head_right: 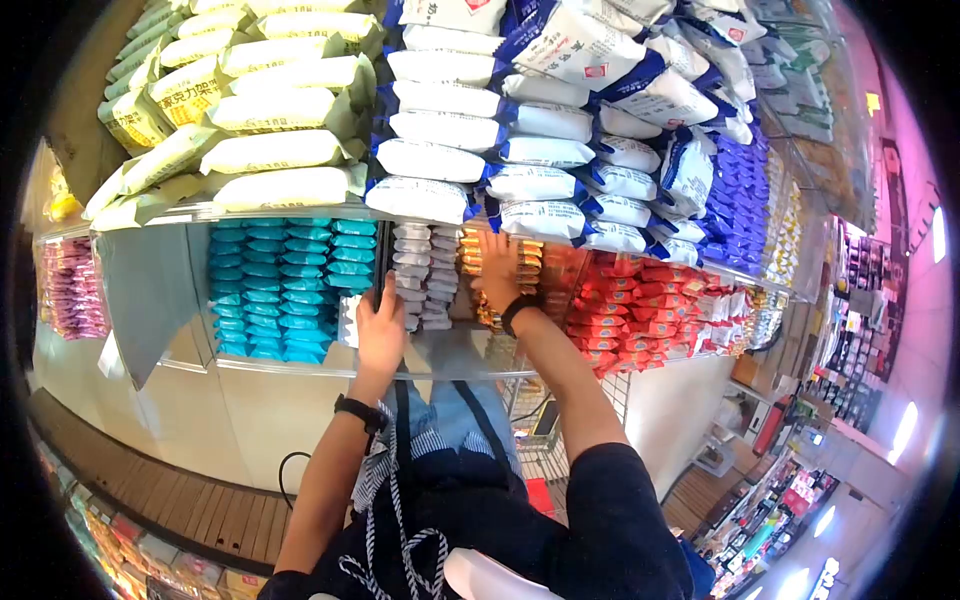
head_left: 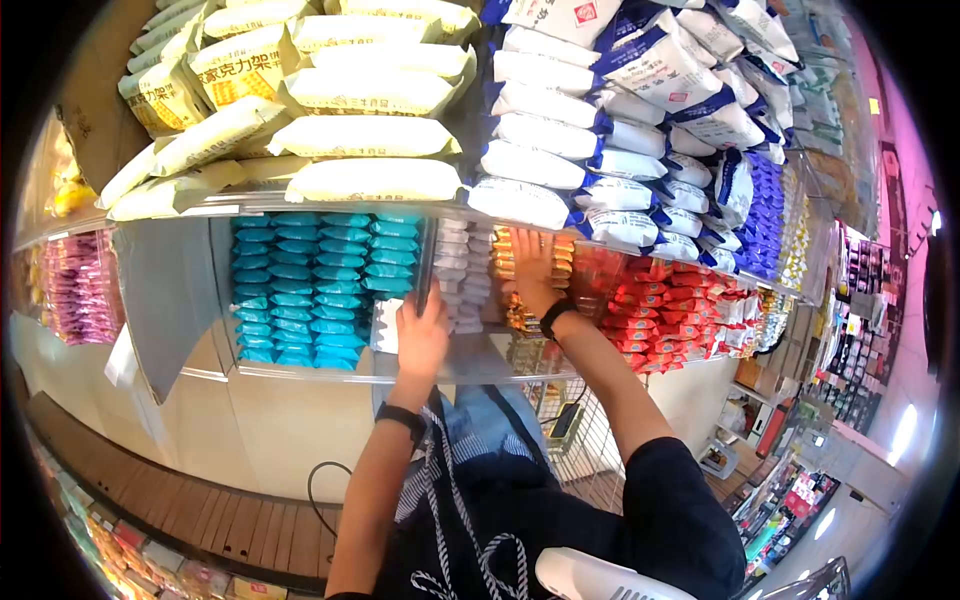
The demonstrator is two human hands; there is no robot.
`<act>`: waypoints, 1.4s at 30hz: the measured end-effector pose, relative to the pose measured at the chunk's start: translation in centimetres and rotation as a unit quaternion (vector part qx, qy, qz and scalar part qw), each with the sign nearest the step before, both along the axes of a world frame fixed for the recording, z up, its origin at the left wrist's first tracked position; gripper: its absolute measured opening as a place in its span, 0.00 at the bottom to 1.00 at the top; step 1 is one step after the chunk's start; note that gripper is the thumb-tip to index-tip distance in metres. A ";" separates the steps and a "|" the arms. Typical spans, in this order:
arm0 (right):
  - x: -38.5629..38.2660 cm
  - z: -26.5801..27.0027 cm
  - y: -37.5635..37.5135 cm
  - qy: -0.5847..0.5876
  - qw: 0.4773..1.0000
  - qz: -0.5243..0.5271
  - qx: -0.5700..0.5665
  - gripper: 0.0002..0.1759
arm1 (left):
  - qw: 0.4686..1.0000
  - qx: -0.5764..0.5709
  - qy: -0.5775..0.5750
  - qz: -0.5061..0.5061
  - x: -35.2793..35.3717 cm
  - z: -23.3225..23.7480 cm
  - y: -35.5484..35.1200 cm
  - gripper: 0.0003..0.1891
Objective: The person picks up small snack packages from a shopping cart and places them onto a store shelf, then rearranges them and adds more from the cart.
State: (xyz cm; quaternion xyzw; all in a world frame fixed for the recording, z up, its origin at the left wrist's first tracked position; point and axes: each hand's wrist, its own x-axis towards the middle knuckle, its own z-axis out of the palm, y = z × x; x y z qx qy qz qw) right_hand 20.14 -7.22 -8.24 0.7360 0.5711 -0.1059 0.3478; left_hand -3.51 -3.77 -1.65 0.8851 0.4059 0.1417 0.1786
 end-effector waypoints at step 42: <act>-1.8 -4.0 0.0 0.227 0.852 -0.208 0.423 0.14 | 0.998 -0.007 -0.008 -0.057 -0.2 0.1 0.4 0.21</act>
